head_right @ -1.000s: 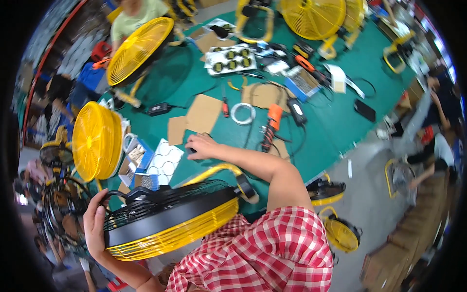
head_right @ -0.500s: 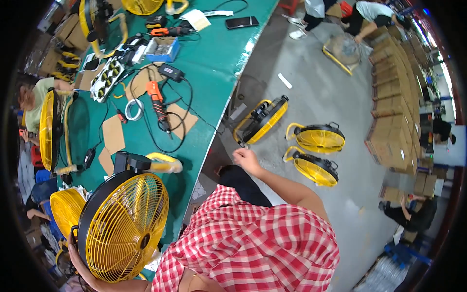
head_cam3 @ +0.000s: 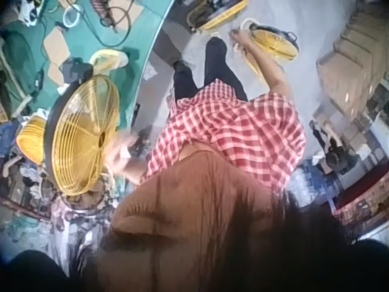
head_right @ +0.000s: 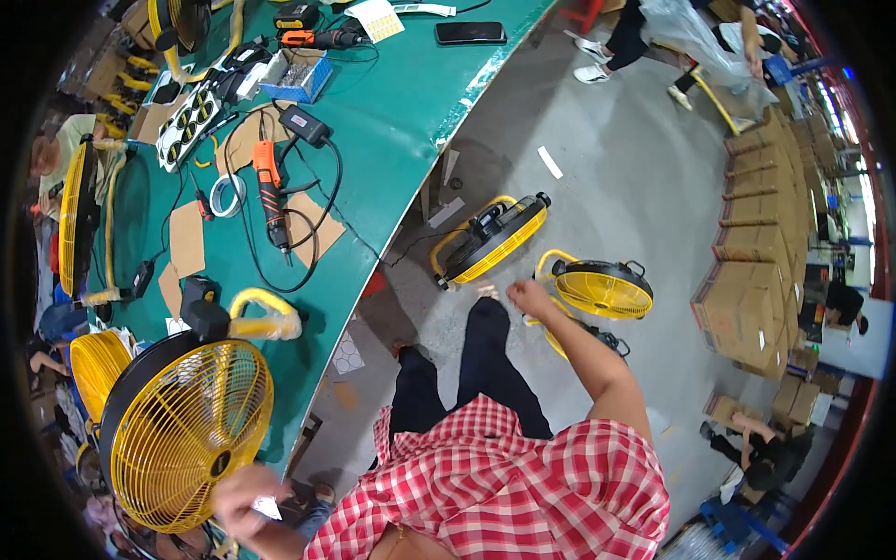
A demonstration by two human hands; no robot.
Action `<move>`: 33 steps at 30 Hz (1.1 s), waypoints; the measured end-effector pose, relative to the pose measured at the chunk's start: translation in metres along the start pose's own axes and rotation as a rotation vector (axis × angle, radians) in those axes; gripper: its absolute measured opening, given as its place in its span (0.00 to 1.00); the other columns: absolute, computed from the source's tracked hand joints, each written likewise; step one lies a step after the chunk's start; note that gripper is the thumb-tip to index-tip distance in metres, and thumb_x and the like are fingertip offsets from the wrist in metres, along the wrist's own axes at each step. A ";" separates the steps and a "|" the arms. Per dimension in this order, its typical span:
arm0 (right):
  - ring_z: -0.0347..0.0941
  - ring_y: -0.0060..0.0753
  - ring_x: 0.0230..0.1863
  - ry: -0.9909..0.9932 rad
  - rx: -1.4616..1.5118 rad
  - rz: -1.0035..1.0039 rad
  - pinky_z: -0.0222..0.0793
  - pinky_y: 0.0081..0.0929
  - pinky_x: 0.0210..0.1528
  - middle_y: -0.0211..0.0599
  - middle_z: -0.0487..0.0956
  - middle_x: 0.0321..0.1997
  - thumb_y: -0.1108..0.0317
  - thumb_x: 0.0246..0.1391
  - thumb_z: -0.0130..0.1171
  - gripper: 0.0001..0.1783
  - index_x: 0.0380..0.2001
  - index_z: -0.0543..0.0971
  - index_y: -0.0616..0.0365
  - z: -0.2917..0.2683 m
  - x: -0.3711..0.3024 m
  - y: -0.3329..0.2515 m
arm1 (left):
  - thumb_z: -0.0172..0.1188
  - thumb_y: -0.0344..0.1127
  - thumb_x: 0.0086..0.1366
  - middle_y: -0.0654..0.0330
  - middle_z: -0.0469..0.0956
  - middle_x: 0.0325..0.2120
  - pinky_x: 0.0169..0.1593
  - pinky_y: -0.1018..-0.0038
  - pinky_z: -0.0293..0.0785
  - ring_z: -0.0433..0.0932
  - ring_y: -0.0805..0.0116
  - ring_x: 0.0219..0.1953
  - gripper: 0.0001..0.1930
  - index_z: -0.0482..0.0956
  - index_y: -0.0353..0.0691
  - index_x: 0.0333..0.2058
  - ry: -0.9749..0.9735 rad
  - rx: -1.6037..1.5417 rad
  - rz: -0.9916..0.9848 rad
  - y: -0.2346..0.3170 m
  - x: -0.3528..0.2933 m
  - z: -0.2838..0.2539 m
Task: Assemble a yellow and black industrial floor fan by attaching the front grill, securing it with screws using a power drill, and applying a brand logo sticker.
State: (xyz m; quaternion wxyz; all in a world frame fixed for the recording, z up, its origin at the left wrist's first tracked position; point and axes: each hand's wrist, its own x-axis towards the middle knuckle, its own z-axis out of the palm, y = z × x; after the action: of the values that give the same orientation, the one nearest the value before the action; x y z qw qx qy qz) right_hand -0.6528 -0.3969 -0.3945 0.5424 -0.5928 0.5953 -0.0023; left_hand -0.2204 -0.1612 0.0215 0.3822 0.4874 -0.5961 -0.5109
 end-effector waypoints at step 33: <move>0.67 0.31 0.12 0.025 -0.022 -0.829 0.61 0.25 0.13 0.31 0.70 0.12 0.60 0.32 0.69 0.13 0.16 0.78 0.57 -0.144 0.134 -0.002 | 0.53 0.42 0.61 0.57 0.76 0.33 0.44 0.72 0.65 0.73 0.65 0.39 0.14 0.73 0.37 0.38 0.338 -0.074 -1.122 -0.575 0.457 0.299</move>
State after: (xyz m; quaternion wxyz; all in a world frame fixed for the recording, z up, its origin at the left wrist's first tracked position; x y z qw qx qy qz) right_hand -0.7057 -0.5850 -0.4197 0.4818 -0.7880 0.3128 -0.2216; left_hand -0.5023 -0.5365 -0.6183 0.1598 0.7896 -0.1592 -0.5707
